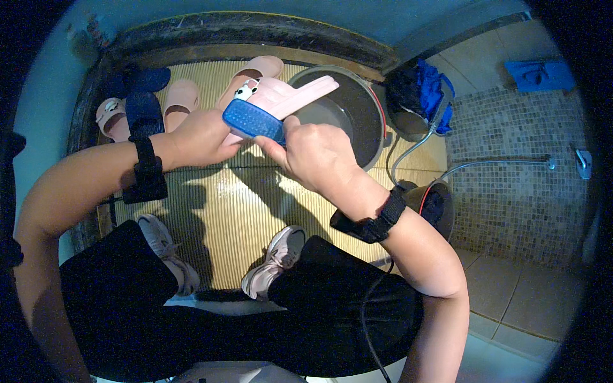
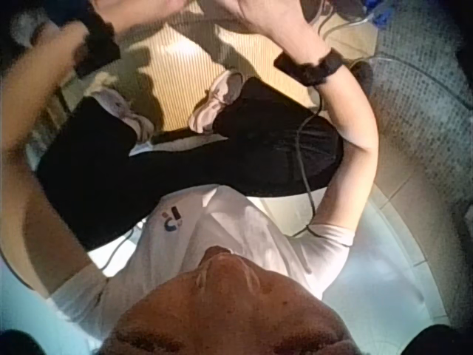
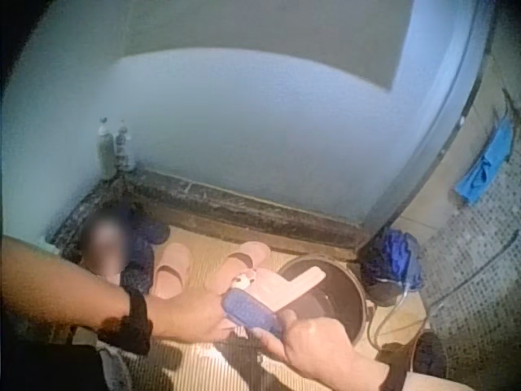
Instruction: The person scrubs a pink slipper with a blue brush, repeatedly dipping the brush into a metal bowl of water. They apply a cleaning agent from a green bottle and continue scrubbing the slipper's surface and sole.
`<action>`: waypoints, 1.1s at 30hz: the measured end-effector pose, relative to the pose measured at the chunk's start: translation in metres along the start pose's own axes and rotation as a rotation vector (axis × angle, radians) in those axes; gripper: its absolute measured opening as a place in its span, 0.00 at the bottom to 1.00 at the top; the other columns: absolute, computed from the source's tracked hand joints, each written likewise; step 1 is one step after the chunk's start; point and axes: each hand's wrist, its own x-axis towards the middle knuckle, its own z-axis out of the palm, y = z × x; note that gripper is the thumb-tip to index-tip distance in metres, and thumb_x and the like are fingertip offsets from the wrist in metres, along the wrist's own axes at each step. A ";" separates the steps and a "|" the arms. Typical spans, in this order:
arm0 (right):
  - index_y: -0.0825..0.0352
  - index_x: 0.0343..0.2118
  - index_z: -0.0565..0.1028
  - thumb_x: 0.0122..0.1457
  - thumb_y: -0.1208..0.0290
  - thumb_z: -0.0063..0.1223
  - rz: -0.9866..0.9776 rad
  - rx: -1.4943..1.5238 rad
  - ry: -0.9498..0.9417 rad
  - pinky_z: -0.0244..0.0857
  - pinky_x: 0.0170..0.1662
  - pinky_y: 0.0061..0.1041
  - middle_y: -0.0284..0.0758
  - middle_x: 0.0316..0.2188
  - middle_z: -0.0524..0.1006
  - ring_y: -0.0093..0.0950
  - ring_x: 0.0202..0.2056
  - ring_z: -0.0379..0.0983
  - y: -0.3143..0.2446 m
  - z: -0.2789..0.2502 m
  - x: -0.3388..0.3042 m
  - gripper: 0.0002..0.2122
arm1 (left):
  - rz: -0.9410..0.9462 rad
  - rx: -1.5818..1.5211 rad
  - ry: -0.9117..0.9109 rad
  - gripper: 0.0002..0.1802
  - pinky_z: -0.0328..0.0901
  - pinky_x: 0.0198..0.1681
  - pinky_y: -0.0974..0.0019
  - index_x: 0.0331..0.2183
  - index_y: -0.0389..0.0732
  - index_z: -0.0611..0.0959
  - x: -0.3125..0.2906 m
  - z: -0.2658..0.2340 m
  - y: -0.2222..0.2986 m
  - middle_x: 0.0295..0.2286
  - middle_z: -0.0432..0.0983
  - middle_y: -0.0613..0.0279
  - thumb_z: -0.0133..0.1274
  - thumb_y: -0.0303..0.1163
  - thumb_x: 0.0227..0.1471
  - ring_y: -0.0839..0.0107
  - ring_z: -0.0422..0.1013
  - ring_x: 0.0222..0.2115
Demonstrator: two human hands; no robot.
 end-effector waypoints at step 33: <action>0.70 0.32 0.72 0.60 0.40 0.38 -0.079 0.168 0.001 0.69 0.25 0.41 0.45 0.16 0.75 0.45 0.21 0.75 -0.004 0.021 -0.002 0.29 | 0.075 -0.144 -0.020 0.19 0.67 0.29 0.52 0.29 0.34 0.77 0.000 0.009 -0.030 0.22 0.75 0.42 0.57 0.41 0.43 0.47 0.73 0.24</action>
